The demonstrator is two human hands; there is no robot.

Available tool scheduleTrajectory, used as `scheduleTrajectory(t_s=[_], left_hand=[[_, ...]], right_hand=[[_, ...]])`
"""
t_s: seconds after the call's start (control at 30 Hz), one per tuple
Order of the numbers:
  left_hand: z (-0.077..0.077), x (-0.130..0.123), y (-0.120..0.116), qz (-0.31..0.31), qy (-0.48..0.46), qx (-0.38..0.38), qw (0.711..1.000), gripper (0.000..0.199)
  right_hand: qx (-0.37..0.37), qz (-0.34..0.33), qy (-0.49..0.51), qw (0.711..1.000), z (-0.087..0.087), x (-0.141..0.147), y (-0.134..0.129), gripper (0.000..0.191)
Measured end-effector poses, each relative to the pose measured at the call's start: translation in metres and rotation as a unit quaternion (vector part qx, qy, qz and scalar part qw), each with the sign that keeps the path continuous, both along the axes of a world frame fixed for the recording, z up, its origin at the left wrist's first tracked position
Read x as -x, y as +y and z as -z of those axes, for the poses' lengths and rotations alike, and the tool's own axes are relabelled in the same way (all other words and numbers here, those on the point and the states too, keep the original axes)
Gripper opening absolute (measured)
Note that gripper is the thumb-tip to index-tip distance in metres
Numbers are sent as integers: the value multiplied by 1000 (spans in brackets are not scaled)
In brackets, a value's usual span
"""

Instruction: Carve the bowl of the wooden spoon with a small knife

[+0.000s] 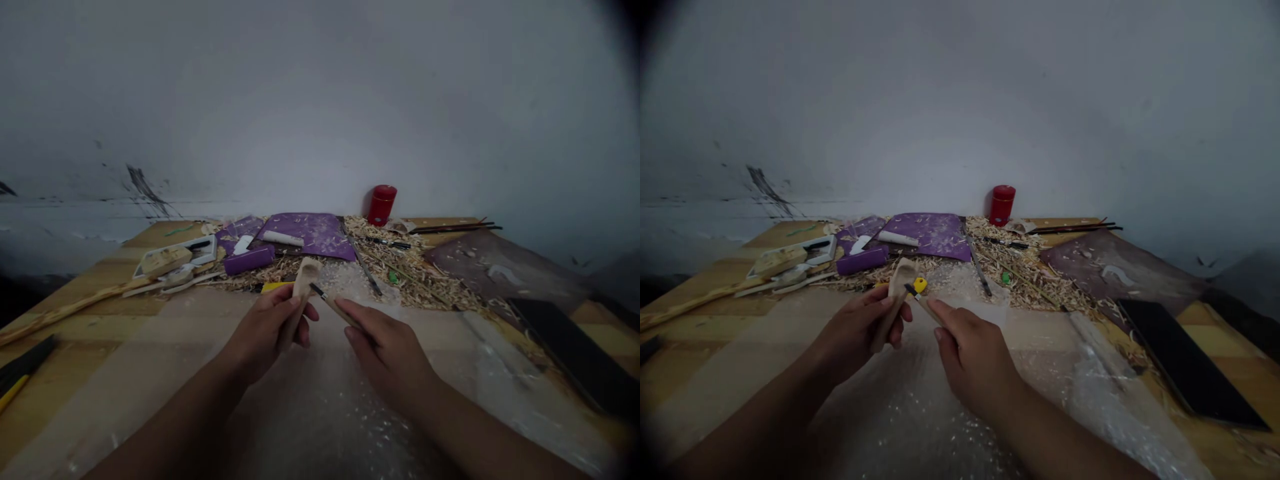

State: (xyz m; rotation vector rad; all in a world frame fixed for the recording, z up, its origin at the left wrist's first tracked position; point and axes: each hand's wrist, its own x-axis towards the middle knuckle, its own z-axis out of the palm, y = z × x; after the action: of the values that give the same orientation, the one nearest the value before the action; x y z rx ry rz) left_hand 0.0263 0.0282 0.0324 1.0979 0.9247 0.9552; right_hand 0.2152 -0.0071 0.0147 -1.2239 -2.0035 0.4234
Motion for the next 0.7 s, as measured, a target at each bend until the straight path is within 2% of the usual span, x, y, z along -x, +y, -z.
scheduleTrajectory(t_s=[0.2,0.47,0.57,0.7], left_hand=[[-5,-3,-7,-2,-40,-1,999,9],[-3,-2,-7,-14,-72,6,997,8],[-1,-2,-8,-20,-71,8,997,5],[-1,-4,-10,-54,-71,28,996,14]], right_hand=[[-26,-13,-32,999,-4,0,-4,38],[-38,-39,-38,998,-4,2,-9,39],[-51,-31,-23,998,-4,1,-10,39],[-68,-2,17,998,-5,-1,-10,36]])
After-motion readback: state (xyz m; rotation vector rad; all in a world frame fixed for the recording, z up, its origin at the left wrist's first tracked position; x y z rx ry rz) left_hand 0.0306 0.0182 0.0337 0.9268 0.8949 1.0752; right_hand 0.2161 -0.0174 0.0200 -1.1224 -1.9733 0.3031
